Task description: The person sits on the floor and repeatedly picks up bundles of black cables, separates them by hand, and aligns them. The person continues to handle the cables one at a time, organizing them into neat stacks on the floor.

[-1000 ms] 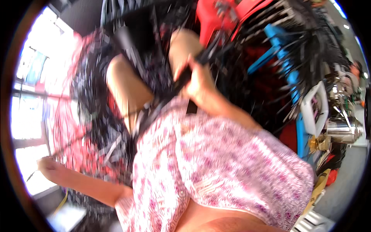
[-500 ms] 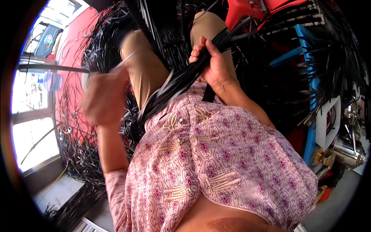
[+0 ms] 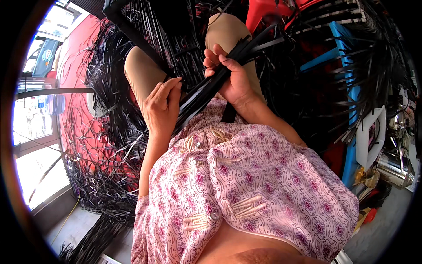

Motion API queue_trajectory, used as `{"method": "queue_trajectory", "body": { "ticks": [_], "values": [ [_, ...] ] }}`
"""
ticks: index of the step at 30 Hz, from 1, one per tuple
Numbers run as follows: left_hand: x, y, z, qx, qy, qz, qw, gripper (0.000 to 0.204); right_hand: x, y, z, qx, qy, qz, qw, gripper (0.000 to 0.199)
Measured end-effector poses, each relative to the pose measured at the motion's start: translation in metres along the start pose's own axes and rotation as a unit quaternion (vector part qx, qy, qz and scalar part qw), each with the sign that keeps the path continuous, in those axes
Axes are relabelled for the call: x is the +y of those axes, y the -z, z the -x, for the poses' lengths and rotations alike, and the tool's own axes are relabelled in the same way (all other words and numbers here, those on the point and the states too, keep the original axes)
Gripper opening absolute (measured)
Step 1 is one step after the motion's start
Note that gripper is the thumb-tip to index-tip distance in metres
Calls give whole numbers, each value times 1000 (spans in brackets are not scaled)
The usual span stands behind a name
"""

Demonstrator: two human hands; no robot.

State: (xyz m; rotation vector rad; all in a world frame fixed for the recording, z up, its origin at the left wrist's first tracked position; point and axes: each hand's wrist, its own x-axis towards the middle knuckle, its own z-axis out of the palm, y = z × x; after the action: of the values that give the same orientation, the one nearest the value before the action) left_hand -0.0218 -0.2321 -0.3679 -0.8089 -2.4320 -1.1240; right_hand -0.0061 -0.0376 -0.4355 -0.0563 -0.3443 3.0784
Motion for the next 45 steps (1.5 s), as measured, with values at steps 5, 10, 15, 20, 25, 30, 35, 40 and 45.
{"method": "queue_trajectory", "body": {
  "ticks": [5,10,15,20,25,30,35,40,45],
  "values": [
    [-6,0,1,26,46,1,999,9,2,2,-1,-1,-13,-19,1000,41],
    [-15,12,5,12,87,14,996,8,7,1,-3,-22,-12,-19,999,42],
    [-22,14,4,9,84,29,996,10,9,-10,-6,-43,3,22,999,34],
    [-17,13,2,-38,61,24,997,12,3,-29,-2,-24,40,121,992,20],
    [-60,54,-8,-144,66,-28,987,25,-49,-72,-18,-56,172,200,963,23],
    [-161,187,-11,3,206,-71,976,27,-116,-117,-8,-225,73,70,969,27],
    [-148,307,-16,181,14,-455,872,21,-80,-117,-16,-204,95,87,970,28],
    [-201,459,-11,271,4,-589,761,21,-146,-95,-47,-231,175,148,946,27],
    [-246,528,65,220,273,-456,818,27,-166,-118,-30,-163,227,122,952,28]
  ]
}}
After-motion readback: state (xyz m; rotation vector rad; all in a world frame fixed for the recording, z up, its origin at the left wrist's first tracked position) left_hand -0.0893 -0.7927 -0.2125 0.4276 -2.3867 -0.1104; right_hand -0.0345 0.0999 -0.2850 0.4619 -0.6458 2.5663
